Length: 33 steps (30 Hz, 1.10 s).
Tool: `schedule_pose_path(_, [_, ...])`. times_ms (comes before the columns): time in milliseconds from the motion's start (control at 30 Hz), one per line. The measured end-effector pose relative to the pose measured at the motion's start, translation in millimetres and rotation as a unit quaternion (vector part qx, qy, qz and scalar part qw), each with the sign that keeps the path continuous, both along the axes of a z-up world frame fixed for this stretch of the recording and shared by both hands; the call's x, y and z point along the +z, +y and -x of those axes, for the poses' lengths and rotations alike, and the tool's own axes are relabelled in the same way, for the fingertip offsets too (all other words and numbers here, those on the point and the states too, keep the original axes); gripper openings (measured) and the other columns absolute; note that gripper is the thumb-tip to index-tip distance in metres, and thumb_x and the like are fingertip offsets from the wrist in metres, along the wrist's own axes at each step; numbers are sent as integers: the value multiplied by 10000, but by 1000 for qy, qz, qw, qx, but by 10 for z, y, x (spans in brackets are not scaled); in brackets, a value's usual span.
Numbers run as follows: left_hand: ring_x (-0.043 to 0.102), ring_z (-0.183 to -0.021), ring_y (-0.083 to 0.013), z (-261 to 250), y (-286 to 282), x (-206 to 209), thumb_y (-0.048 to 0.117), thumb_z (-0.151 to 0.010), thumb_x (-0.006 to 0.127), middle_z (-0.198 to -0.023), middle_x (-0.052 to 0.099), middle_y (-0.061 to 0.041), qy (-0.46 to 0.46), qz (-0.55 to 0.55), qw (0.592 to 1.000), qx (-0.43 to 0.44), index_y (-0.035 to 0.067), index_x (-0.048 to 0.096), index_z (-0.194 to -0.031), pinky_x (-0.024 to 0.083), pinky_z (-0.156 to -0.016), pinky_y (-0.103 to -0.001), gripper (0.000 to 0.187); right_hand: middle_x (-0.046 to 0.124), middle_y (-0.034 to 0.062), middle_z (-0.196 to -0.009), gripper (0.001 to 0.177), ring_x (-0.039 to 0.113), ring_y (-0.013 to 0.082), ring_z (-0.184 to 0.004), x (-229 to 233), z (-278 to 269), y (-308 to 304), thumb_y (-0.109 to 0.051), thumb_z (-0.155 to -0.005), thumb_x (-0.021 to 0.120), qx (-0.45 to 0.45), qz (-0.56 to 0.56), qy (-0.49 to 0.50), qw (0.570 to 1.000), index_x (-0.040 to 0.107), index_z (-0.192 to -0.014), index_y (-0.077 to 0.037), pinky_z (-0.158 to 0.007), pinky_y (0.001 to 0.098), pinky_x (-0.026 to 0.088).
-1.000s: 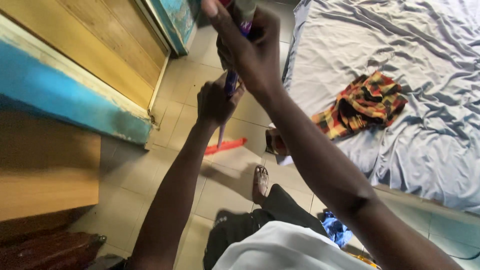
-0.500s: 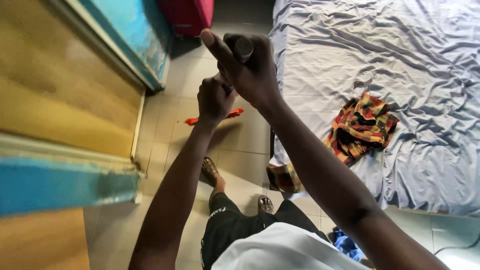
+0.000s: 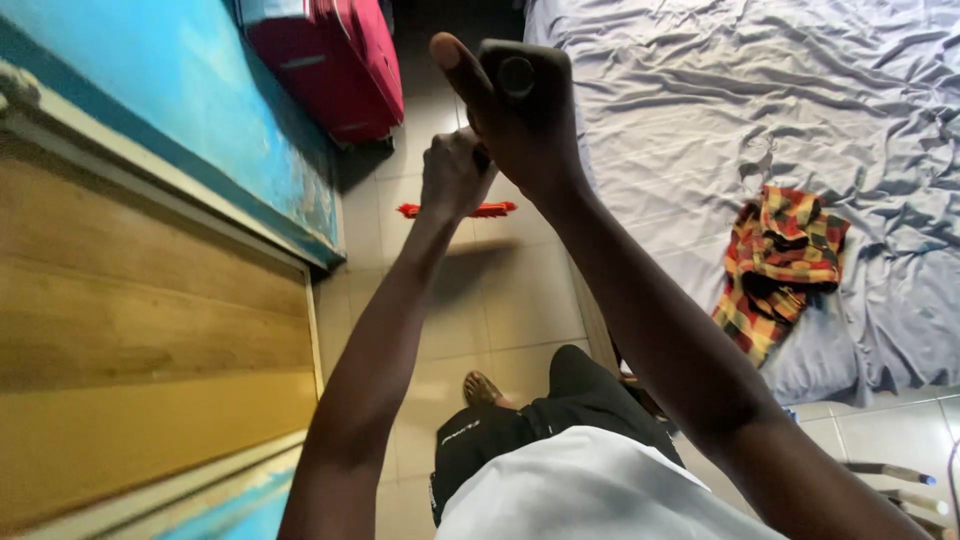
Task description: The person assembles a broom handle by repeatedly twisting and screwing the pole sections together by hand.
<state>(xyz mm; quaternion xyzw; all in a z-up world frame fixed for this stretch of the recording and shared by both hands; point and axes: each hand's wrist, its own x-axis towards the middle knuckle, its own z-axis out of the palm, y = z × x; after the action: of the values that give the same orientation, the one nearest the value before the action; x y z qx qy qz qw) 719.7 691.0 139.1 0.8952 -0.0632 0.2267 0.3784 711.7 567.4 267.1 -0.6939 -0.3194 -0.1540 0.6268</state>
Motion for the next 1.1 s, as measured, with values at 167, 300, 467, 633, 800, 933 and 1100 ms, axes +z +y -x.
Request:
schedule_pose_path(167, [733,-662,-351,-419,229,-40,189,-912,700,-708,712,-173,28,-1,1000,13,18,698,-824,591,-632,-440,193,376,-64,-555,616,342,17,-543,-17,-320,288,-362,-1059,725,-4,-12,14,1000,392,-616,-94,-508,254,251])
schedule_pose_path(300, [737,-676,-343,-771,299,-39,211,-931,684,-710,718,-160,47,-2,999,26,46,718,-854,584,-601,-453,185,430,-66,-574,574,397,10,-551,-70,-660,398,-346,-1082,716,-1,-30,14,999,443,-641,-100,-525,241,298])
schedule_pose_path(467, [738,-660,-333,-1442,444,-58,274,-899,717,-701,723,-143,66,-22,998,4,55,726,-858,588,-611,-458,223,478,-64,-594,528,452,10,-563,-181,-1317,511,-346,-1075,719,-1,-43,21,999,472,-680,-97,-526,233,328])
schedule_pose_path(633, [740,-698,-349,-2333,702,-131,280,-847,738,-737,738,-135,48,-56,997,8,76,739,-846,591,-645,-475,205,472,-55,-593,535,459,12,-570,-214,-2255,743,-348,-1057,735,-6,-37,19,999,468,-671,-91,-520,224,335])
schedule_pose_path(800, [740,-734,-380,-3344,966,8,304,-861,750,-774,735,-162,49,-132,990,17,112,762,-800,591,-683,-490,202,459,-61,-553,529,457,10,-517,-131,-3248,939,-329,-1035,738,15,-39,48,998,474,-647,-84,-479,232,328])
schedule_pose_path(933, [732,-709,-401,-3926,1068,110,313,-833,764,-760,729,-184,31,-107,993,27,102,770,-835,577,-623,-505,212,432,-48,-611,530,407,14,-574,-151,-3969,1046,-309,-1083,737,-11,-4,-44,999,479,-689,-65,-522,237,298])
schedule_pose_path(1100, [742,-730,-393,-4604,1339,133,282,-833,746,-778,746,-169,57,-97,993,43,81,757,-822,582,-611,-503,202,457,-69,-581,535,431,0,-563,-182,-4603,1369,-303,-1073,726,11,-18,-27,999,491,-651,-74,-528,232,302])
